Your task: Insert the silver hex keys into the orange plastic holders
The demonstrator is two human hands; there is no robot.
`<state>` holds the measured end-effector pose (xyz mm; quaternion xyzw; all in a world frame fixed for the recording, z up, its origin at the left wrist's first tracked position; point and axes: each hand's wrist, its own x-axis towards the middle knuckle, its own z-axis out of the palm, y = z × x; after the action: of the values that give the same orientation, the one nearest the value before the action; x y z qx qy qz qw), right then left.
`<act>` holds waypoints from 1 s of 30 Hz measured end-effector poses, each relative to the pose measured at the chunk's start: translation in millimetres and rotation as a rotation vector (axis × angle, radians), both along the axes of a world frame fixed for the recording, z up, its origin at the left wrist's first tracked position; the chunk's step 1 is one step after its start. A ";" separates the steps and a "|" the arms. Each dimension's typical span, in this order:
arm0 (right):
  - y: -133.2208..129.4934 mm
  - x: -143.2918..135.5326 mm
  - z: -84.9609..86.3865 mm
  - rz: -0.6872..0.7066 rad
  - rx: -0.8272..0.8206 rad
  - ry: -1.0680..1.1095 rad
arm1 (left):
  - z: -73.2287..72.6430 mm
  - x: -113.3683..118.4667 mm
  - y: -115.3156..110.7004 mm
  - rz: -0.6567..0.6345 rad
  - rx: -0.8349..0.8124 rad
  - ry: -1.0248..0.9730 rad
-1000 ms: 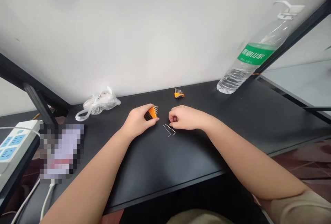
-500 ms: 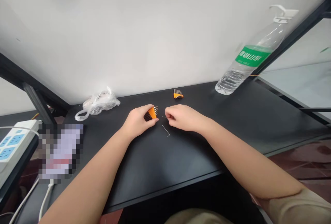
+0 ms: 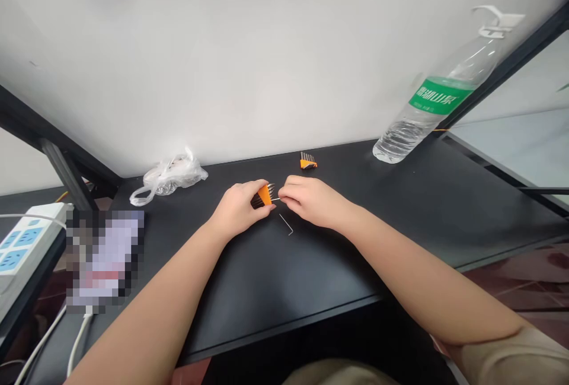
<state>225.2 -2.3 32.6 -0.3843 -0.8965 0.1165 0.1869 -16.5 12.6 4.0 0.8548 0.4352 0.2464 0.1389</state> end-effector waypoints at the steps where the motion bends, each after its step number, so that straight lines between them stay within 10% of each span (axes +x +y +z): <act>1: -1.4 -0.8 0.9 -0.004 0.012 -0.024 | -0.6 0.3 -0.2 -0.006 0.020 0.018; 16: -1.2 -9.6 -1.3 -0.051 -0.211 0.315 | 12.8 5.0 -6.4 -0.010 -0.036 -0.023; 30: -2.3 -4.9 0.2 -0.073 -0.265 -0.069 | 4.1 1.0 -1.8 0.027 -0.037 -0.050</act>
<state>220.3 -4.6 32.8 -0.4419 -0.8645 0.2137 0.1079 -15.5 10.8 8.1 0.8397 0.4476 0.2615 0.1620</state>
